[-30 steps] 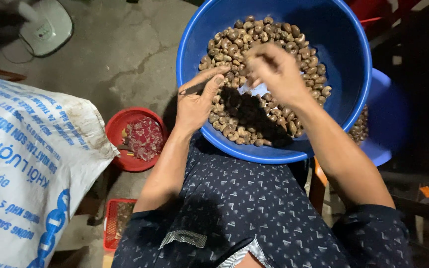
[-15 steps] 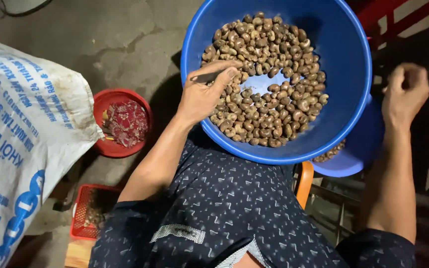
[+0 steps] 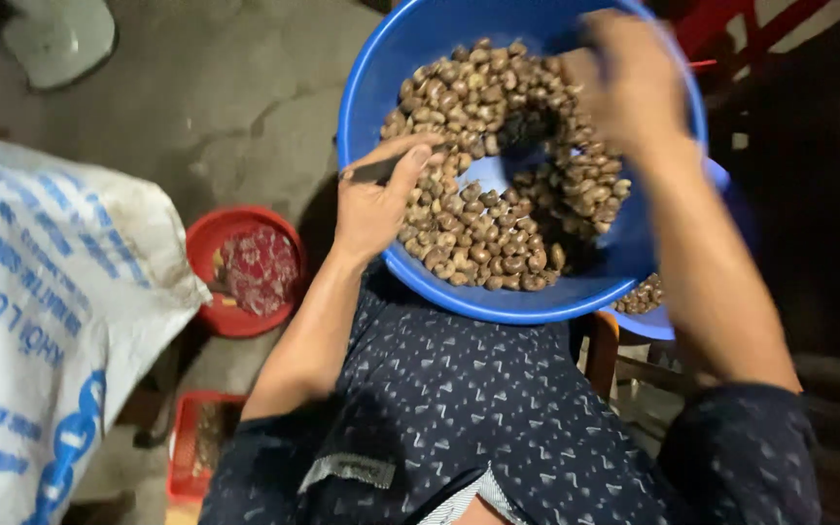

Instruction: The person sits with a blue bowl of cashew nuts on their lap and uses a small knife to peel the outer skin off the nuts. The peeled nuts are placed into a second blue bowl to the right, while the discarded skins are placed into a red bowl on the floor. The person occasionally reaches for a phone on a nearby sack.

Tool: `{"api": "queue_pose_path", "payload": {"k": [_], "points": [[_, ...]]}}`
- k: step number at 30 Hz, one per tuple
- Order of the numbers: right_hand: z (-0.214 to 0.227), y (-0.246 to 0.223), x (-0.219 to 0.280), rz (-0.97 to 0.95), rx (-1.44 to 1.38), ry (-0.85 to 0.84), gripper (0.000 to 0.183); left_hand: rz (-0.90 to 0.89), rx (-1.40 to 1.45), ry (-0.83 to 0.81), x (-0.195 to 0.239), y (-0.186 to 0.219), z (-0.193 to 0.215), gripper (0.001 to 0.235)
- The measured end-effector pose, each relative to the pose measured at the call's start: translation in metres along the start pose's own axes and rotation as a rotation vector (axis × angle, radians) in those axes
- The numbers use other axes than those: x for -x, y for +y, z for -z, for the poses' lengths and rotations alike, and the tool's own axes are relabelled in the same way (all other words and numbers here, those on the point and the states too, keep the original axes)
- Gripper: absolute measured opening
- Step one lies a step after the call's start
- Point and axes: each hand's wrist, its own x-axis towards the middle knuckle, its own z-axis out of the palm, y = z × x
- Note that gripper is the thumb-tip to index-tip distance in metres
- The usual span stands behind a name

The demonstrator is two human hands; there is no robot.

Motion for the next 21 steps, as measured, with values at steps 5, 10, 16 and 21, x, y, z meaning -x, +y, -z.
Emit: {"api": "queue_pose_path", "payload": {"k": [5,10,16,21], "points": [[-0.123,-0.045,-0.057,-0.327,0.044,-0.375,0.048,-0.003,-0.046,0.005,-0.002,-0.009,-0.001,0.025],[-0.206,-0.093,-0.047,-0.324,0.183,-0.502,0.091,-0.057,-0.037,0.045,-0.011,-0.021,-0.001,0.02],[-0.206,-0.102,0.009,0.068,0.222,-0.35,0.075,-0.123,0.03,0.048,-0.006,-0.013,-0.004,0.018],[-0.14,-0.095,0.042,0.105,0.174,-0.464,0.052,-0.073,-0.096,0.028,-0.002,-0.015,-0.003,0.02]]}}
